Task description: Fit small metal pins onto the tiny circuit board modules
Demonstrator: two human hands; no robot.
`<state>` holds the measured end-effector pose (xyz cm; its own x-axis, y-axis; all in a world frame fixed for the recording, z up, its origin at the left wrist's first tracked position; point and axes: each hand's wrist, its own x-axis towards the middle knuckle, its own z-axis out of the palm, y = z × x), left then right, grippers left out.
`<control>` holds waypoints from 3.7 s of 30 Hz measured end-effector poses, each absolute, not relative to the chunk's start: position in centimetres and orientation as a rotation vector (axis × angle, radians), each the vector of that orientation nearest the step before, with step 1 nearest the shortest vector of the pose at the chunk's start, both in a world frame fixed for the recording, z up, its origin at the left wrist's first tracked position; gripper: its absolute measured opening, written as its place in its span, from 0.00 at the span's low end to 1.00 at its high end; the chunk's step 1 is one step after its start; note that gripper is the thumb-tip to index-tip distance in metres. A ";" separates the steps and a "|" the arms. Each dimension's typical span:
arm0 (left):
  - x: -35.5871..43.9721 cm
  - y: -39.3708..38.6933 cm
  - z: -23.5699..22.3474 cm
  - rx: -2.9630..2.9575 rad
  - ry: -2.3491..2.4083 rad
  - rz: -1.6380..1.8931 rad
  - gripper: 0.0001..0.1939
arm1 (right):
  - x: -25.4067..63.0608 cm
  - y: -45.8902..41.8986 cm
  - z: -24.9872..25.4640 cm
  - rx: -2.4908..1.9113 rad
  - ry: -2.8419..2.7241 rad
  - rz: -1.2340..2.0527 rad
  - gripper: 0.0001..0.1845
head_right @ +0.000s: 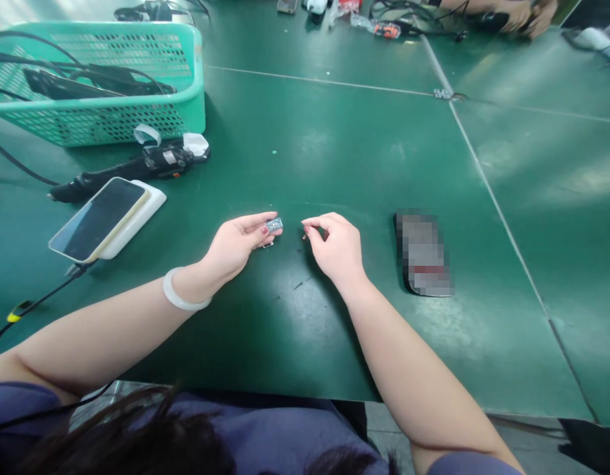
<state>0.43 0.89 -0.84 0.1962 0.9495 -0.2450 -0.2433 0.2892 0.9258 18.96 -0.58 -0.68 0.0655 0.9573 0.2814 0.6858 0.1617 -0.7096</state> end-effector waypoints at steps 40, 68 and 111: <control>0.1 1.3 -0.9 0.815 0.984 1.003 0.07 | 19.3 -1.1 -0.2 -1.451 -1.968 0.428 0.06; 0.3 1.1 -0.9 0.838 0.916 0.929 0.10 | 16.6 -1.5 -1.0 -1.251 -1.519 0.646 0.04; 0.2 1.5 -1.2 0.882 1.049 1.178 0.08 | 16.7 -1.2 -2.0 -1.481 -2.176 0.341 0.05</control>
<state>0.17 1.51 -1.22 0.0599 0.9834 -0.1716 -0.2843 0.1816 0.9414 16.67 -1.24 -1.99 -0.2970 0.9217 0.2494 0.8012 0.3826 -0.4601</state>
